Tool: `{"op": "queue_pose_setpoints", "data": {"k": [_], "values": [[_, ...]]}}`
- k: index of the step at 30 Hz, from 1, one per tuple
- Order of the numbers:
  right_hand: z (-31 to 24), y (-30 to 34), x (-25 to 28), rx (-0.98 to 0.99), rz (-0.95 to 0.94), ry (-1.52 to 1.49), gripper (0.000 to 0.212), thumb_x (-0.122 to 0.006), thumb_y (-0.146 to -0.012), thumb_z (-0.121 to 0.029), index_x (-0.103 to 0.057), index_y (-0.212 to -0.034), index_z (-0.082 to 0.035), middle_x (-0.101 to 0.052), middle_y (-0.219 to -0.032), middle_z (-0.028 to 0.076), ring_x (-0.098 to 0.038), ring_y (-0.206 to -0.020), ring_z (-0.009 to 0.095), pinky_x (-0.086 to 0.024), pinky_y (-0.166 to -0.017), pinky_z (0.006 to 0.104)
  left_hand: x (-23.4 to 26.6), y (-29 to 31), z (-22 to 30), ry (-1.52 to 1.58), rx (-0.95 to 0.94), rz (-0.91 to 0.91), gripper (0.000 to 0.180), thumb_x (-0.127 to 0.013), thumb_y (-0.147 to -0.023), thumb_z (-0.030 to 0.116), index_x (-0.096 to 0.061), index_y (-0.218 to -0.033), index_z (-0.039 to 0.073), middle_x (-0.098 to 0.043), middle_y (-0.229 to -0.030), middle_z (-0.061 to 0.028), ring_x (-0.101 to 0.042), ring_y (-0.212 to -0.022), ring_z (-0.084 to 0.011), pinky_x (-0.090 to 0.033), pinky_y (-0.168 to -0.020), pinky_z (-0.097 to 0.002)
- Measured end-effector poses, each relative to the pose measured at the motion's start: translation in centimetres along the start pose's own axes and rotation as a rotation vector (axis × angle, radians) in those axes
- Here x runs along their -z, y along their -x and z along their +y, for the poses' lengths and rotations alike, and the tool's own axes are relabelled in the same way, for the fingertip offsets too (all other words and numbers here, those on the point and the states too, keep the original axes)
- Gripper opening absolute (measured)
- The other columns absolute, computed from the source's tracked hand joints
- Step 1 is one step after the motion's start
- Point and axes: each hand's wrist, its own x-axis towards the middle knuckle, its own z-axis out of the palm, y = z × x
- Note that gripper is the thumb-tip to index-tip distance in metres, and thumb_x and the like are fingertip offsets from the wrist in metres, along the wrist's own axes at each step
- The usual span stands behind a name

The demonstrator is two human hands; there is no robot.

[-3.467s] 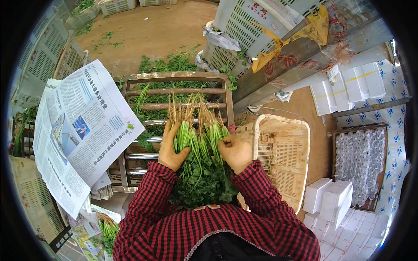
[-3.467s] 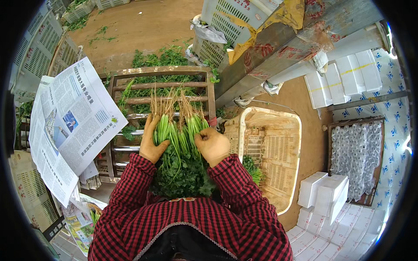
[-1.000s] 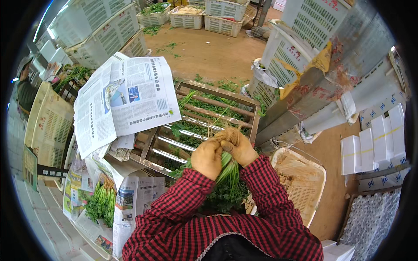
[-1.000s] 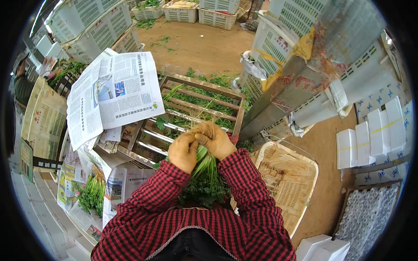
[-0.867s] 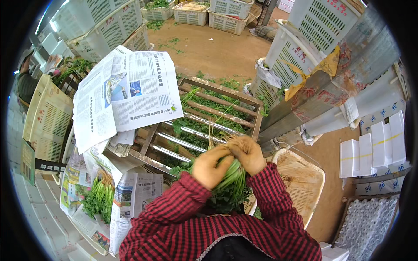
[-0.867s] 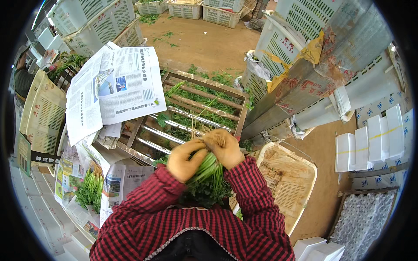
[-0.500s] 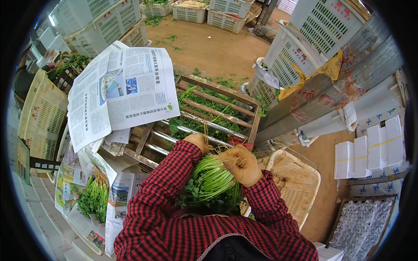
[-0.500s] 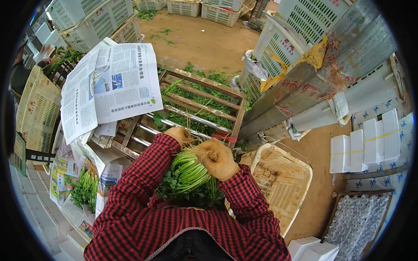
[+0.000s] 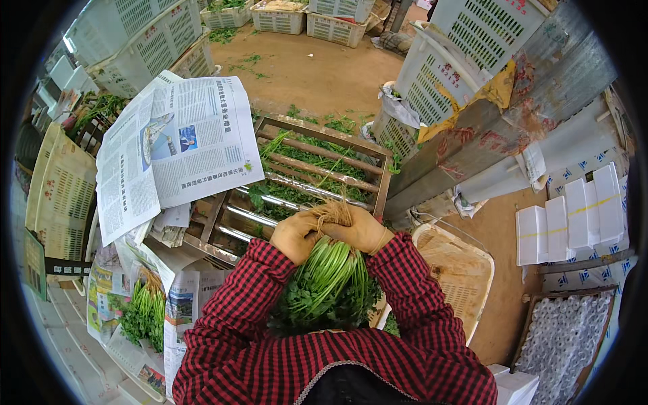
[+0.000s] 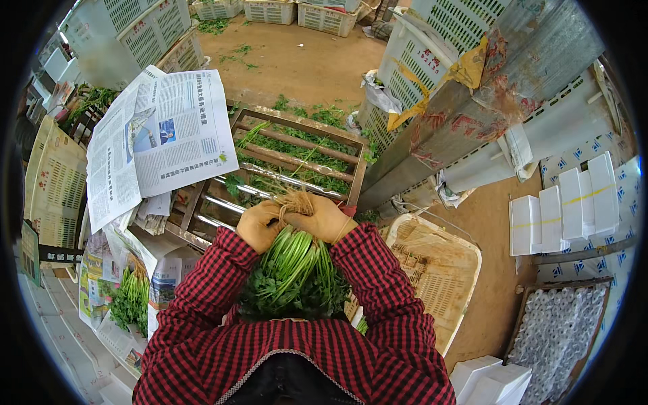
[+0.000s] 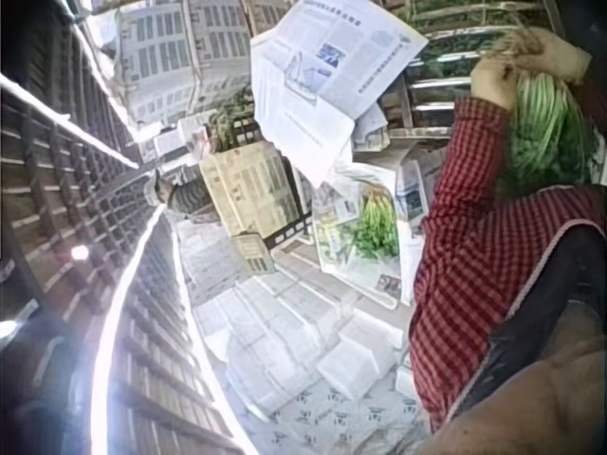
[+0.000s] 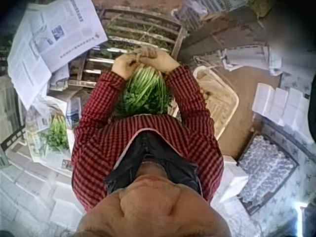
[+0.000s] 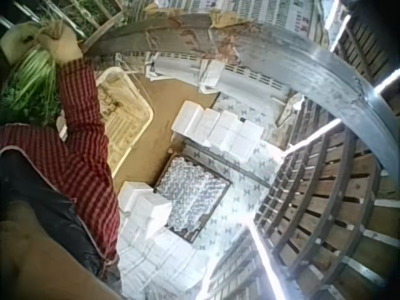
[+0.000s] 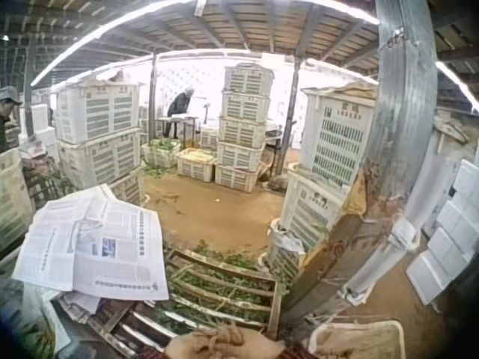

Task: The person organizes and packs coriander by hand, gathering bunches of the herb from a metal frame, wrapping them in newspaper, and placing them into a plastic crate.

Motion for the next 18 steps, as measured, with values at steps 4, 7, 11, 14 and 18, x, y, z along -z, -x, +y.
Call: {"op": "queue_pose_setpoints", "data": {"k": [4, 7, 11, 14, 18], "values": [[-0.5, 0.2, -0.6, -0.065, 0.041, 0.051, 0.026, -0.072, -0.096, -0.02, -0.068, -0.114, -0.001, -0.07, -0.095, 0.005, -0.064, -0.083, 0.012, -0.054, -0.075, 0.0318, 2.5, 0.4, 1.5, 0.527, 0.583, -0.074, 0.011, -0.075, -0.091, 0.003, -0.075, -0.101, -0.002, -0.075, -0.095, -0.0116, -0.071, -0.079, -0.0194, -0.06, -0.07, -0.0315], [-1.3, 1.8, -0.6, -0.008, 0.17, 0.257, 0.022, -0.069, -0.098, -0.016, -0.067, -0.111, 0.002, -0.07, -0.088, 0.008, -0.065, -0.079, 0.012, -0.055, -0.071, 0.0321, 4.4, 2.3, 0.3, 1.281, 0.643, 0.081, 0.029, -0.062, -0.1, 0.004, -0.064, -0.127, -0.004, -0.073, -0.111, -0.0185, -0.074, -0.088, -0.0247, -0.064, -0.076, -0.0341], [-4.3, 5.0, -0.2, 0.019, 0.303, 0.098, 0.022, -0.07, -0.096, -0.012, -0.067, -0.11, 0.005, -0.07, -0.089, 0.009, -0.067, -0.078, 0.013, -0.055, -0.07, 0.0326, 4.3, 4.9, -1.7, 0.927, 0.468, 0.216, 0.031, -0.056, -0.102, 0.0, -0.059, -0.132, -0.008, -0.071, -0.119, -0.0214, -0.072, -0.102, -0.027, -0.062, -0.087, -0.0374], [-10.7, 9.1, 0.9, 0.234, 0.362, 0.223, 0.018, -0.064, -0.097, -0.004, -0.064, -0.113, 0.004, -0.071, -0.098, 0.011, -0.069, -0.082, 0.017, -0.057, -0.073, 0.0324, 5.6, 10.5, -5.9, 0.796, 0.542, 0.5, 0.033, -0.059, -0.103, 0.009, -0.059, -0.132, -0.007, -0.072, -0.117, -0.0205, -0.071, -0.108, -0.0274, -0.059, -0.096, -0.0385], [-13.9, 11.1, 1.5, 0.47, 0.621, 0.231, 0.018, -0.056, -0.101, -0.008, -0.062, -0.116, 0.002, -0.07, -0.098, 0.014, -0.069, -0.079, 0.026, -0.058, -0.072, 0.0374, 5.6, 10.5, -6.5, 0.749, 0.51, 0.721, 0.029, -0.056, -0.104, 0.005, -0.061, -0.132, -0.004, -0.071, -0.12, -0.0157, -0.07, -0.109, -0.0217, -0.058, -0.097, -0.0353]]}}
